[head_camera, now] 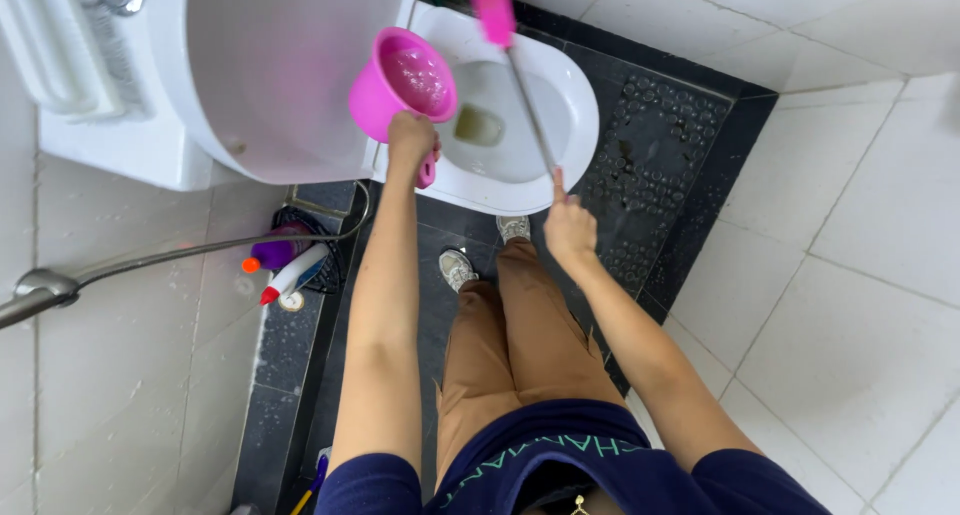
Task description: The person pours water from a pink scoop into a toilet bowl, scrubs the bowl with a pink toilet brush, then rinses the scoop under a sink faucet and mixes a cleaning agent into it by hand.
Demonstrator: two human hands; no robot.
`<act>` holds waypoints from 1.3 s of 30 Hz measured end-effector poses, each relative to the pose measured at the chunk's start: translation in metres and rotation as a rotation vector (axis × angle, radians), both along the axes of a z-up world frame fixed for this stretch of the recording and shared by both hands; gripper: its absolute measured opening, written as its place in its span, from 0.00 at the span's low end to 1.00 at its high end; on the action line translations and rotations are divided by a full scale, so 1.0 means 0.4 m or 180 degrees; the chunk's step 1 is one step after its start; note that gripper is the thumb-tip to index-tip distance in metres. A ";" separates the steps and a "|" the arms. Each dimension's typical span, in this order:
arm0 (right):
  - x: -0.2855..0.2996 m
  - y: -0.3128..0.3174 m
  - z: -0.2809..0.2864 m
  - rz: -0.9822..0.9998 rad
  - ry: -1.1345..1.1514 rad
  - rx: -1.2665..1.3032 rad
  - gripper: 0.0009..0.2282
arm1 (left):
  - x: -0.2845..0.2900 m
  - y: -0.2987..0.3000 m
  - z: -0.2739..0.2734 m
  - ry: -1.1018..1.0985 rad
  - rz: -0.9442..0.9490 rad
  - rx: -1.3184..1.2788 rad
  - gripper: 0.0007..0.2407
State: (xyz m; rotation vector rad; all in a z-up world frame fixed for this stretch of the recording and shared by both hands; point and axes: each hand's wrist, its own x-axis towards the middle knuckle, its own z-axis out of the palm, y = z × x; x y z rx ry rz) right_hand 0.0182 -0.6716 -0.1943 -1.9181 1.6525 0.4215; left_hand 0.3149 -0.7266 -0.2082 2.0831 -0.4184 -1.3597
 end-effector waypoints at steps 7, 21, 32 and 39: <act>-0.023 0.056 -0.045 0.0211 -0.0008 0.0012 0.29 | 0.006 0.014 0.039 0.0106 0.0202 -0.0074 0.09; 0.009 0.149 -0.091 -0.0627 -0.0975 0.0345 0.26 | -0.012 0.043 0.052 -0.0225 0.0046 0.0175 0.10; 0.041 0.103 -0.066 -0.0811 -0.0739 0.0405 0.23 | -0.073 -0.012 0.098 -0.0451 -0.0427 0.0085 0.12; 0.013 0.115 -0.101 -0.1077 -0.0840 -0.0119 0.23 | -0.050 -0.012 0.087 -0.0244 -0.0323 -0.0067 0.11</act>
